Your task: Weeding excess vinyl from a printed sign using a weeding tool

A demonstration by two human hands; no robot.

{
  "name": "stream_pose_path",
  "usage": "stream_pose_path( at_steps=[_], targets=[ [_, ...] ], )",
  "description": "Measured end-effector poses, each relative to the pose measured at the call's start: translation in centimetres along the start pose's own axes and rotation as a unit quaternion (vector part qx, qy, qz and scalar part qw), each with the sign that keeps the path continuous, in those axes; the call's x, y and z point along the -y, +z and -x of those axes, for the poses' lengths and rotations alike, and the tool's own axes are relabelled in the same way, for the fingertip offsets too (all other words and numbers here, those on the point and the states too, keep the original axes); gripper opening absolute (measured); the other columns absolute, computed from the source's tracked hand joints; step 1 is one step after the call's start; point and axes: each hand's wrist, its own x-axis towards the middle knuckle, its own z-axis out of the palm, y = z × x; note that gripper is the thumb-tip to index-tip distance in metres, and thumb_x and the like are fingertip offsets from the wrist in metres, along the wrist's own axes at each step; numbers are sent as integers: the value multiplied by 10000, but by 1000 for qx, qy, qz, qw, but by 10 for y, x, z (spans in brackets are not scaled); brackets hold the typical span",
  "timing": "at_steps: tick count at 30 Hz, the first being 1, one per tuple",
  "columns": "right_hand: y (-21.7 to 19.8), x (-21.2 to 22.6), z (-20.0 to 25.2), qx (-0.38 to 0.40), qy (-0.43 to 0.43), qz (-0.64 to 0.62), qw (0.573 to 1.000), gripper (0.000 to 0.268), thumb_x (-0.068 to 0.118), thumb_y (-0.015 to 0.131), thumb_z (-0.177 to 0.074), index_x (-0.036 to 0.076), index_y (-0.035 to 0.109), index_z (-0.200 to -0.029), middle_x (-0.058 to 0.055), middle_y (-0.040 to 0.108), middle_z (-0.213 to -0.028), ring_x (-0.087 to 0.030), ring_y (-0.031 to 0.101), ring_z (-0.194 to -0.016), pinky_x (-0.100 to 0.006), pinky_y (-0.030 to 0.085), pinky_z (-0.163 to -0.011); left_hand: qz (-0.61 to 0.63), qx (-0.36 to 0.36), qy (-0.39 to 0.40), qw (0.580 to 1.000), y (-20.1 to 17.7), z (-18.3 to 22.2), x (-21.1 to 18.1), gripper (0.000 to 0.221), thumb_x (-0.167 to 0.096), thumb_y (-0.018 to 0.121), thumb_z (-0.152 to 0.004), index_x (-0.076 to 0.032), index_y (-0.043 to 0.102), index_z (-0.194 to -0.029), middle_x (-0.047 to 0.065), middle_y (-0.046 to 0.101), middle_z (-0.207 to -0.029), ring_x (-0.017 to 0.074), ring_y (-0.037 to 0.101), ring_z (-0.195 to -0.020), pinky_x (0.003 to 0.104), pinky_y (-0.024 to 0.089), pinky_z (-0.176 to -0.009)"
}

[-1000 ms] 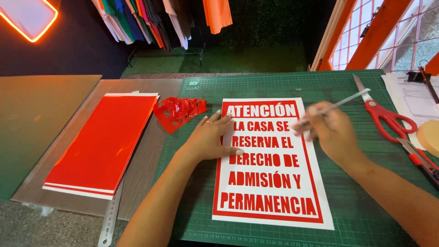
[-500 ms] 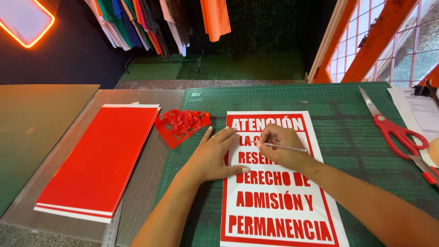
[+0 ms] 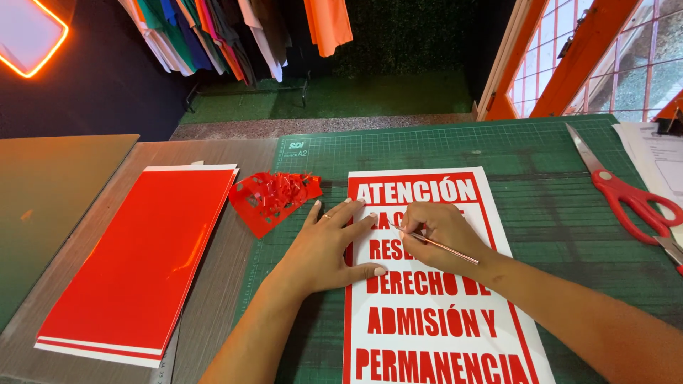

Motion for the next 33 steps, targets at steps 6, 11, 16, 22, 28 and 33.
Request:
stream_pose_path(
  at_steps=[6,11,16,22,28,33],
  targets=[
    [-2,3,-1,21,-16,-2,1000,170,-55,708,-801,14,580,-713,-163,619,-620,-193,625,-527,-250,505,-427,-10,-6,2,1000,3,0,2,788,-528,800,-781,-129,599,-1430,199,498,-1524,429,413,-1452,753,173,-1157],
    [-2,0,-1,29,-1,-12,1000,177,-27,709,-815,25,578,-709,-146,629,-607,-176,618,-531,-252,499,-438,-15,-5,-1,1000,5,0,3,795,-541,788,-784,-141,588,-1442,185,492,-1532,423,414,-1454,753,170,-1158],
    [-5,5,0,12,60,-83,995,185,-13,718,-825,0,558,-732,-172,658,-627,-125,572,-565,-266,515,-468,-19,-3,-3,1000,3,1,1,788,-537,783,-787,-138,593,-1439,187,497,-1529,424,420,-1452,758,170,-1153],
    [-8,4,-2,-30,138,-116,983,102,-45,693,-784,-18,595,-784,-192,735,-726,-160,661,-561,-264,538,-521,-14,-5,-2,1000,4,1,1,802,-539,792,-781,-143,587,-1447,182,496,-1529,423,412,-1457,758,149,-1159],
    [-10,18,-9,-72,152,-182,969,97,-74,671,-787,-24,595,-821,-203,750,-789,-130,630,-639,-269,534,-569,-16,-8,0,1000,6,2,-1,792,-533,774,-792,-136,578,-1448,184,499,-1527,422,411,-1458,761,172,-1158],
    [2,31,-31,-134,167,-213,953,126,-2,734,-831,-22,692,-948,-156,619,-585,-125,510,-403,-229,379,-416,-19,-32,8,999,8,4,-5,751,-505,735,-815,-111,581,-1436,197,503,-1507,426,408,-1461,760,205,-1147]
  ],
)
